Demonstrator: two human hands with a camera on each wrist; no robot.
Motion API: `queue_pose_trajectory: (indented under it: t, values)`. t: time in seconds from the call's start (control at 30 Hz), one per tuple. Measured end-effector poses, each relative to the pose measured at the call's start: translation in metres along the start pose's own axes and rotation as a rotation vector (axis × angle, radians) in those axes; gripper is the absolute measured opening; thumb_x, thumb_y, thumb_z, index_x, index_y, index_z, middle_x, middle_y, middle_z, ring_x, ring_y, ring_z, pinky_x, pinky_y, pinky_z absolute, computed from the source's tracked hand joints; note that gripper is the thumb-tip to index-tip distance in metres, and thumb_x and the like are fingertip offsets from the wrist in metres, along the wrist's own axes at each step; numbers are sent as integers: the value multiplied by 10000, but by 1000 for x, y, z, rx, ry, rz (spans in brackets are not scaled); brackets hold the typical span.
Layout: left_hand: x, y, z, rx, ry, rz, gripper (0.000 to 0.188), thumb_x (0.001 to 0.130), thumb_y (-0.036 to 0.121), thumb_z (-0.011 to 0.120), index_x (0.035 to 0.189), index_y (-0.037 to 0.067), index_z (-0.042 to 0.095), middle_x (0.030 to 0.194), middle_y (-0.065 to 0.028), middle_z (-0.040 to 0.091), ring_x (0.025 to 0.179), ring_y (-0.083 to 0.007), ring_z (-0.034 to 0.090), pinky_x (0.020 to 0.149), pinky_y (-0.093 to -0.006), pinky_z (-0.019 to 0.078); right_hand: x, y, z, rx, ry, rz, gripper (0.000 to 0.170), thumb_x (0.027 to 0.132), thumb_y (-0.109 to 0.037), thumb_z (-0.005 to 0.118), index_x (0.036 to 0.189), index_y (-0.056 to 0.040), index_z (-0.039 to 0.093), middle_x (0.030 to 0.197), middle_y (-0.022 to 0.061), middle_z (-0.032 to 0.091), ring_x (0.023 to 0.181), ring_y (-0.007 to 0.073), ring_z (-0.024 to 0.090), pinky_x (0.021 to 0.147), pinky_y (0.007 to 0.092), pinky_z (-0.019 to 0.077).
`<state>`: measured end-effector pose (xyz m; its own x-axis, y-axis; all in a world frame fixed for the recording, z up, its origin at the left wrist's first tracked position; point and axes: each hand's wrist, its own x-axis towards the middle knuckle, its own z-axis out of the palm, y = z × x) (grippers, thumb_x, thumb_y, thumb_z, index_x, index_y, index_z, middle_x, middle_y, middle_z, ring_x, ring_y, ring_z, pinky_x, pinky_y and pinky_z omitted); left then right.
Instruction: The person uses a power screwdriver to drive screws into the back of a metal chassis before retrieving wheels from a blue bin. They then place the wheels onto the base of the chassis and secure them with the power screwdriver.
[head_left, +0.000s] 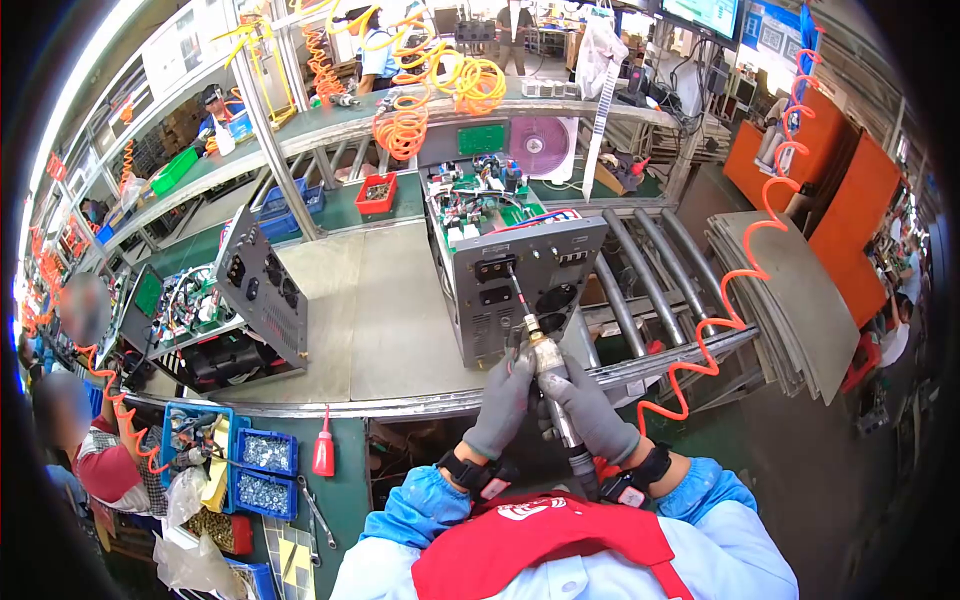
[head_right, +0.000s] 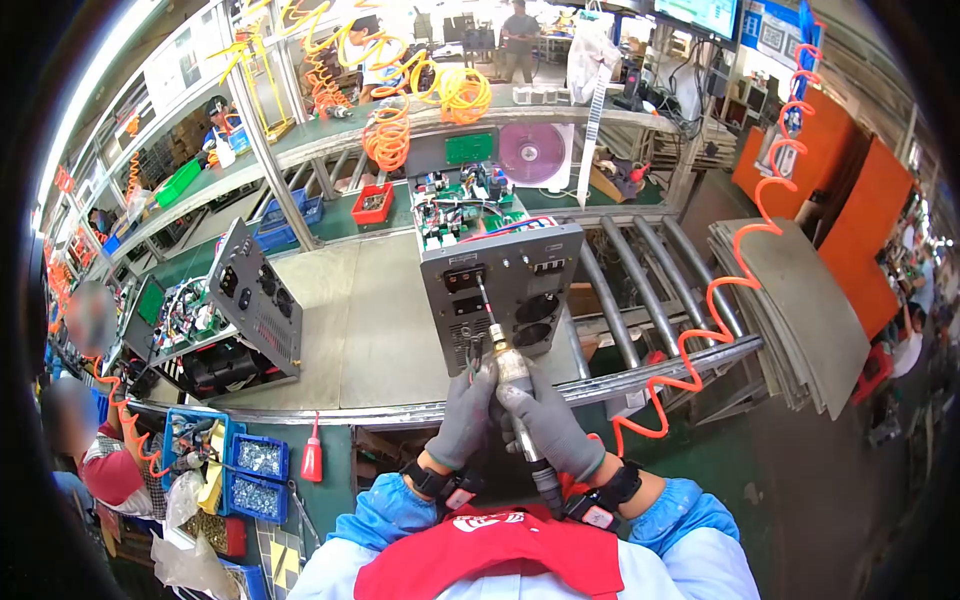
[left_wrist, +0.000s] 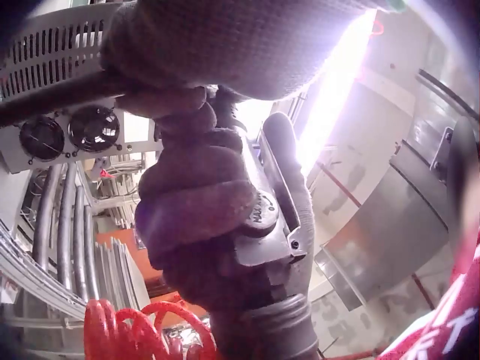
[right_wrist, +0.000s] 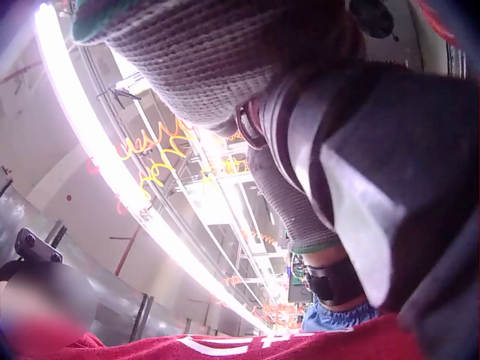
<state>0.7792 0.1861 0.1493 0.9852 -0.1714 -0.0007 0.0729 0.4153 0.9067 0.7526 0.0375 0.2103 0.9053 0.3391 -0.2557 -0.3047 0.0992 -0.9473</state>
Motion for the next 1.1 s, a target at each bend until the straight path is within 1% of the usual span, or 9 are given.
queue_pose_trajectory:
  t: [0.13,0.23,0.33,0.43,0.53,0.67,0.73,1.0,1.1]
  values:
    - [-1,8,10,-17,-2,43,276,1056,298,501,1146,53,592,811,48,569,652,-12,470,541,-200,374,0,-5,-6,9,-28,14,487,1017,-296,530,1432,-99,370,878,60,619,649,149,646,547,285,568]
    - [1,16,15,-1,-27,31,278,1063,296,497,1166,53,585,876,34,589,718,-17,507,581,-201,418,0,-7,-12,62,-26,65,474,1005,-355,547,1402,-123,432,890,38,607,702,118,629,560,268,561]
    - [-1,22,19,-6,-59,49,295,1070,298,491,1204,49,578,974,9,612,835,-44,545,694,-226,471,-3,-9,-17,243,-98,149,413,1002,-468,549,1229,-124,527,856,34,578,678,120,586,553,262,527]
    - [-3,35,25,70,-66,142,329,1071,308,494,1243,36,562,1036,-14,623,919,-78,556,799,-260,482,4,-4,-26,1102,-475,362,450,988,-567,533,1102,-131,548,795,20,526,641,119,510,547,257,472]
    - [2,29,22,114,-79,125,346,1072,302,484,1265,22,549,1041,-18,628,933,-87,552,832,-267,470,0,-15,-18,1009,-338,348,487,978,-603,531,1091,-130,549,747,3,469,618,115,432,546,253,418]
    - [-5,28,22,99,-17,119,435,1061,358,477,1317,13,543,1104,-43,634,979,-103,574,861,-279,483,-2,-15,-10,592,-133,252,468,998,-550,529,1145,-107,567,787,41,592,637,158,595,542,280,524]
    - [-5,24,20,65,-34,111,447,1060,358,478,1338,13,535,1121,-45,636,997,-110,585,874,-278,485,-1,-13,-12,604,-132,256,460,1003,-523,533,1154,-90,575,803,59,636,645,176,645,542,299,561]
    - [-9,13,27,26,50,173,390,1067,350,464,1232,14,573,1006,-49,643,862,-91,590,757,-267,489,-7,-15,-9,387,-60,271,389,1036,-481,479,1120,-115,582,804,53,636,634,164,619,551,276,540]
    - [-6,16,17,135,115,95,470,1064,407,453,1311,21,558,954,-46,669,717,-59,572,619,-233,463,-10,-8,-15,273,-73,216,399,1015,-409,517,1291,-121,491,812,70,607,642,171,624,564,295,560]
